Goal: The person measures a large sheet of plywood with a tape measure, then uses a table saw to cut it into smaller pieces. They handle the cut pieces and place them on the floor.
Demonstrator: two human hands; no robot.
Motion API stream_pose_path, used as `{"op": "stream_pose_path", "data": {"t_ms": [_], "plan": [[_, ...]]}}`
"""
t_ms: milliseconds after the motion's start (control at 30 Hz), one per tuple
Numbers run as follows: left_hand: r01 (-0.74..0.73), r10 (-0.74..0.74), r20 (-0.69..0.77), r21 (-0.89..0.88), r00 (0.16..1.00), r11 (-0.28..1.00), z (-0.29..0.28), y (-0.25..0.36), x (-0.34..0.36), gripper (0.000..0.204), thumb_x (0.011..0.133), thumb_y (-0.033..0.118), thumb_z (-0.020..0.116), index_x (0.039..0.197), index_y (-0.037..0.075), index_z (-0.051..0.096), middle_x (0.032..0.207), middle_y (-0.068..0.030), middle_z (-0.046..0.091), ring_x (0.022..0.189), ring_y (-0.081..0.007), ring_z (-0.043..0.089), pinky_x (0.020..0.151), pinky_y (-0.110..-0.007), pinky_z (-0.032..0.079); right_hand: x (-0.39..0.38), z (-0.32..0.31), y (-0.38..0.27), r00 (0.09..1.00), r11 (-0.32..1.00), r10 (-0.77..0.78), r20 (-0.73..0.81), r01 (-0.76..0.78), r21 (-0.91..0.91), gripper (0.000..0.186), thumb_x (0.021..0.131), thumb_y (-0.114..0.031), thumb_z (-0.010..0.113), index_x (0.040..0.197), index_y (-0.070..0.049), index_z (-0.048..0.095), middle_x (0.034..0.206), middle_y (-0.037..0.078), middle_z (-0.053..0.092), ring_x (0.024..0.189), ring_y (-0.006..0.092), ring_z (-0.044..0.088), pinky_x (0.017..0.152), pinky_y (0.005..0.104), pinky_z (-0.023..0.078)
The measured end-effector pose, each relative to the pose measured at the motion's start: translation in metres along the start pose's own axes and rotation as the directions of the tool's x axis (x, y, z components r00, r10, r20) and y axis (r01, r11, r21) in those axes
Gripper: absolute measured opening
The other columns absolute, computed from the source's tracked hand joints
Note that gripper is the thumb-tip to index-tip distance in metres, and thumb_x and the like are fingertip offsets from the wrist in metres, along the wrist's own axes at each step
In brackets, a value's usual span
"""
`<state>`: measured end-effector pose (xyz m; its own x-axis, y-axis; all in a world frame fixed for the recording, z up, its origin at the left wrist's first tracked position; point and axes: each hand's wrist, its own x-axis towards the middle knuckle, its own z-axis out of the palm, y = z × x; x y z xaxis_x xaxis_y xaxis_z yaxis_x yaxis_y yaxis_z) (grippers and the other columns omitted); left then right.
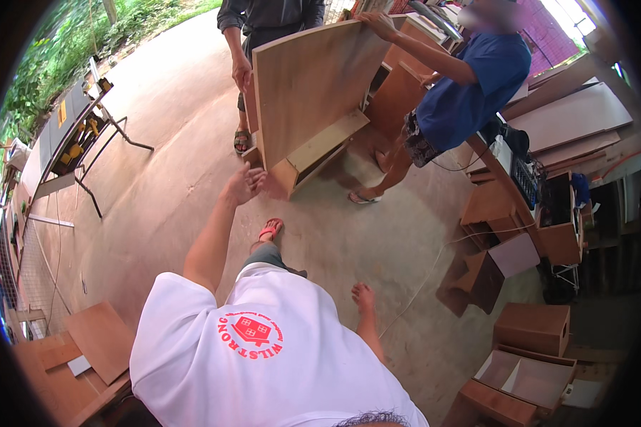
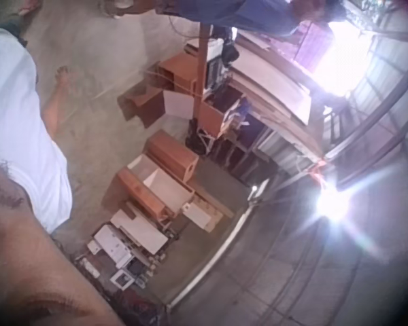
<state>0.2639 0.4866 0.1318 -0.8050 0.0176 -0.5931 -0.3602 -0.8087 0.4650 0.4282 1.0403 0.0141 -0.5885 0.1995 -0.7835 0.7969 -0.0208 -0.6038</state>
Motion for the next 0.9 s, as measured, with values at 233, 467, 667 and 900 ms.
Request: {"op": "stream_pose_path", "data": {"t_ms": [233, 467, 667, 900], "plan": [[0.028, 0.004, 0.074, -0.419, 0.997, 0.908, 0.078, 0.104, 0.073, 0.052, 0.107, 0.04, 0.039, 0.135, -0.004, 0.039, 0.122, -0.0285, 0.057, 0.097, -0.0289, 0.067, 0.075, -0.031, 0.062, -0.014, 0.083, 0.042, 0.984, 0.982, 0.172, 0.053, -0.167, -0.085, 0.044, 0.097, -0.028, 0.057, 0.132, -0.001, 0.056, 0.126, 0.017, 0.063, 0.111, 0.0298, 0.062, 0.093, 0.0442, 0.049], [0.079, -0.012, 0.101, -0.693, 0.995, 0.716, 0.082, 0.136, 0.107, 0.059, 0.102, 0.015, 0.052, 0.141, -0.012, 0.017, 0.124, -0.0311, 0.056, 0.1, -0.0333, 0.069, 0.08, -0.036, 0.064, -0.048, 0.153, 0.006, 0.968, 0.957, 0.197, -0.156, -0.156, 0.244, 0.041, 0.097, -0.03, 0.06, 0.127, -0.002, 0.058, 0.119, 0.013, 0.066, 0.104, 0.0265, 0.066, 0.086, 0.042, 0.052], [0.208, -0.135, 0.16, -0.655, 0.978, 0.727, 0.074, 0.144, 0.105, 0.048, 0.099, 0.016, 0.056, 0.132, -0.012, 0.033, 0.105, -0.0223, 0.067, 0.072, -0.0229, 0.07, 0.063, -0.028, 0.062, -0.067, 0.182, -0.025, 0.962, 0.961, 0.179, -0.205, -0.127, 0.245, 0.035, 0.095, -0.029, 0.063, 0.12, -0.005, 0.062, 0.11, 0.009, 0.068, 0.099, 0.0223, 0.067, 0.084, 0.0402, 0.052], [0.382, -0.26, 0.288, -0.564, 0.922, 0.732, 0.086, 0.155, 0.085, 0.025, 0.1, 0.018, 0.054, 0.098, -0.005, 0.062, 0.09, -0.0156, 0.069, 0.055, -0.0073, 0.055, 0.051, -0.02, 0.049, -0.066, 0.185, -0.036, 0.966, 0.968, 0.208, -0.153, -0.18, 0.175, 0.041, 0.092, -0.03, 0.066, 0.127, -0.008, 0.06, 0.113, 0.008, 0.068, 0.1, 0.0218, 0.066, 0.084, 0.0389, 0.051]]}}
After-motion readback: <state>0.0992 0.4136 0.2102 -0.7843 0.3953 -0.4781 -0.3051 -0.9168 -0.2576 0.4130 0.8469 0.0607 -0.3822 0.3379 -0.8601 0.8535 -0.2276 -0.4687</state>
